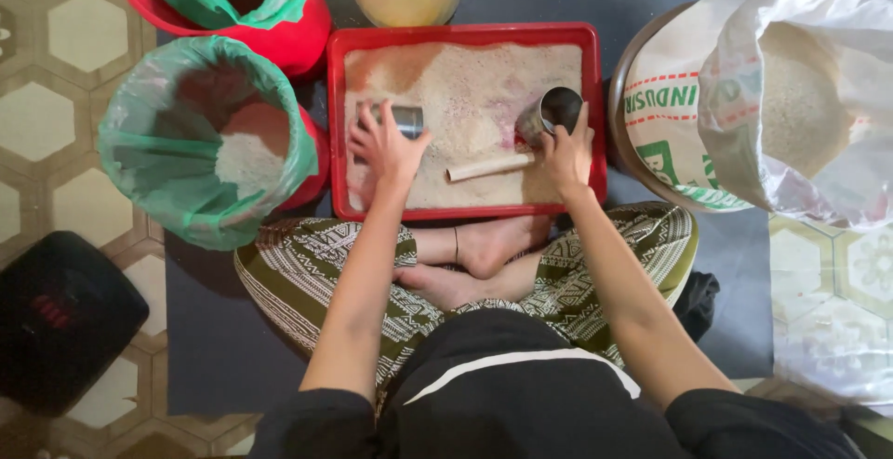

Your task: Scooping and leveling white powder in a tray using metal cups and a small tube while sitting on the floor.

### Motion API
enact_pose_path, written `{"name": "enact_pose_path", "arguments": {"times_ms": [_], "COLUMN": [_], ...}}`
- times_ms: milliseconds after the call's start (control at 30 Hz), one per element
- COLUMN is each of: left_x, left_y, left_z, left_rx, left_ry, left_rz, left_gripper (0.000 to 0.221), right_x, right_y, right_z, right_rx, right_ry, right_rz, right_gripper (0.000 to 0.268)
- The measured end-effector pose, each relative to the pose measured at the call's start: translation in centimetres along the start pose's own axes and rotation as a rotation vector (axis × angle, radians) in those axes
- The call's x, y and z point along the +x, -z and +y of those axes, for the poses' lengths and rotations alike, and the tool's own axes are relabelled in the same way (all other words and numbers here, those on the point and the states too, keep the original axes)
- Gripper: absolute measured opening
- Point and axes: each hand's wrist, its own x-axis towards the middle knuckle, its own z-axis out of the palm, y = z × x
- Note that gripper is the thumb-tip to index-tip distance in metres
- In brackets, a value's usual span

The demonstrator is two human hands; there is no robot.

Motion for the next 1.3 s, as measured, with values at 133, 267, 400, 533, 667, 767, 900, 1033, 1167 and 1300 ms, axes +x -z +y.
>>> {"name": "enact_pose_path", "arguments": {"times_ms": [133,267,400,533,667,767,900,1033,1167,1300], "left_x": [0.4,-1.3,-2.7,-2.8,-1.1,0.8,-0.2,-3.8,-3.4,-3.3], "left_y": [-1.6,-0.9,-0.3,0.7,-1.5,-8.4,-5.3,0.6,4.1,4.8], "left_z": [2.7,6.3,8.3,8.2,6.0,1.6,-0.1,-2.4,-4.0,-5.5], "left_rx": [0.073,0.037,-0.059,-0.235,-0.409,-0.586,-0.968,-1.314,-1.465,-1.344], "left_ry": [-0.088,-0.040,-0.005,0.005,0.077,0.172,0.420,0.534,0.765,0.715], "left_rz": [-0.100,-0.370,-0.419,-0.403,-0.446,-0.528,-0.574,-0.554,-0.417,-0.325], "left_gripper": [0.078,0.079,0.080,0.079,0.085,0.084,0.077,0.064,0.067,0.060], "right_x": [-1.4,-2.3,-2.4,-3.0,-3.2,-1.4,-0.6,1.6,2.5,1.5], "right_y": [-1.5,-3.6,-5.0,-5.8,-0.2,-2.4,2.4,0.4,-1.9,-5.8], "right_z": [-0.5,-1.6,-2.3,-1.5,-3.8,-0.3,-3.4,-1.2,-0.6,-3.7], "right_rx": [-0.048,0.113,0.339,0.462,0.565,0.624,0.671,0.060,-0.244,-0.344], "right_ry": [0.073,-0.076,-0.376,-0.489,-0.514,-0.504,-0.387,0.015,0.203,0.370], "right_rz": [0.221,0.059,-0.135,-0.184,-0.243,-0.203,-0.145,0.096,0.269,0.355], "right_gripper": [0.031,0.041,0.061,0.067,0.075,0.071,0.056,0.038,0.019,0.024]}}
